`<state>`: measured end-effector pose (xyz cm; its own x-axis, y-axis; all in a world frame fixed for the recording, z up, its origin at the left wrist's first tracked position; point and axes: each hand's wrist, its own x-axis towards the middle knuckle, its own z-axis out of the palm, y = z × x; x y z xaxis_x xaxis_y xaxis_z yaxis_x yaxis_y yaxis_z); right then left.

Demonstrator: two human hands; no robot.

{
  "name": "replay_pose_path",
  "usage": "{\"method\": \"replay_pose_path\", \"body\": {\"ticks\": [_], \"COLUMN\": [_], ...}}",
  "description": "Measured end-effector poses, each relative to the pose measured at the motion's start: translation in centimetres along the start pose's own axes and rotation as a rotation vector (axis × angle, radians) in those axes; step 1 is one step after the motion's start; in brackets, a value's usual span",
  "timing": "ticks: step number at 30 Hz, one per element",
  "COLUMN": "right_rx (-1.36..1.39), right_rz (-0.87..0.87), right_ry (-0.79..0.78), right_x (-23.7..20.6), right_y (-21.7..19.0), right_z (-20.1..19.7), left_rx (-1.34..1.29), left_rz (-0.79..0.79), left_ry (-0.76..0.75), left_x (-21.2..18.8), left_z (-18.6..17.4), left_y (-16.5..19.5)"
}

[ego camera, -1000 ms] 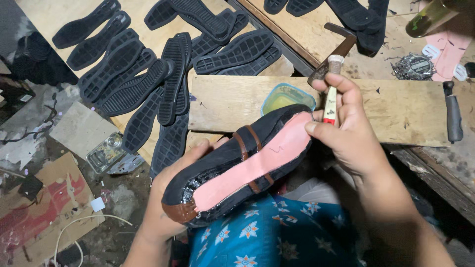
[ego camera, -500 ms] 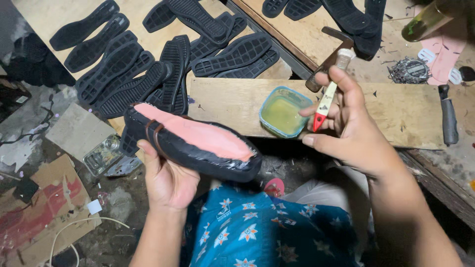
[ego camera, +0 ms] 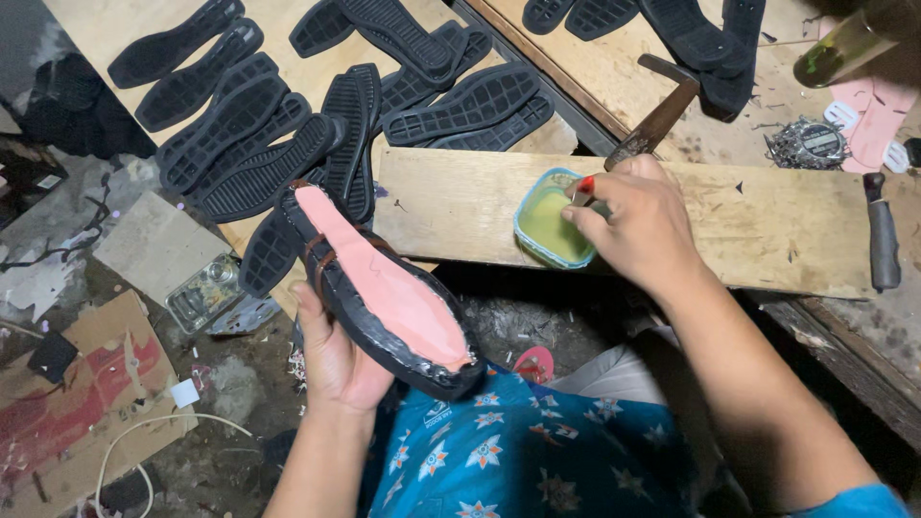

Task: The person holds a black shoe upper in one hand and uses a brush to apply yellowish glue from a small container onto the sole edge of the shoe. They rotate the shoe to coat different sections of the sole perimeter, dipping the brush back into the glue container as needed.

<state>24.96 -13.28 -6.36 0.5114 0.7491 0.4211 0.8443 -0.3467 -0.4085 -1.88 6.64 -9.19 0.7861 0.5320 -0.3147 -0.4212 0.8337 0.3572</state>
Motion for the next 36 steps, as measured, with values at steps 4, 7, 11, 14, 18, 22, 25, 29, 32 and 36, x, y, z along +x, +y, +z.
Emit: {"method": "replay_pose_path", "body": {"ticks": [4,7,11,14,18,22,25,29,32,36], "right_rx": [-0.101,-0.047,0.115,-0.009,-0.103,-0.017,0.169,0.364,0.131,0.951], "right_rz": [-0.045,-0.054,0.012,0.005,-0.11,-0.1,0.031,0.095,0.103,0.686], "right_ry": [-0.033,0.08,0.098,0.002,0.007,0.142,0.079,0.037,0.171,0.142], "right_x": [0.3,-0.4,-1.3,-0.8,0.3,-0.2,-1.9,-4.3,-5.3,-5.7], "right_y": [-0.7,-1.2,-1.4,-1.4,-1.6,-2.0,-2.8,-3.5,-3.2,-3.2], "right_z": [0.0,-1.5,-2.9,-2.0,-0.7,-2.7,-4.8,-6.1,-5.5,-5.2], "left_rx": [0.11,0.16,0.24,0.283,0.349,0.374,0.343,0.32,0.326,0.365], "left_rz": [0.049,0.073,0.103,0.083,0.068,0.084,0.07,0.07,0.071,0.06], "left_ry": [-0.098,-0.116,-0.152,-0.172,-0.234,-0.224,-0.205,-0.206,-0.237,-0.314], "left_x": [-0.3,-0.4,-0.5,-0.7,-1.0,-1.2,-1.2,-0.8,-0.7,-0.6], "left_z": [1.1,1.9,2.9,3.8,4.9,5.3,5.1,5.0,5.0,5.5], "left_y": [-0.9,-1.4,-2.0,-2.7,-3.4,-3.0,-2.8,-3.2,-3.5,-3.9]}}
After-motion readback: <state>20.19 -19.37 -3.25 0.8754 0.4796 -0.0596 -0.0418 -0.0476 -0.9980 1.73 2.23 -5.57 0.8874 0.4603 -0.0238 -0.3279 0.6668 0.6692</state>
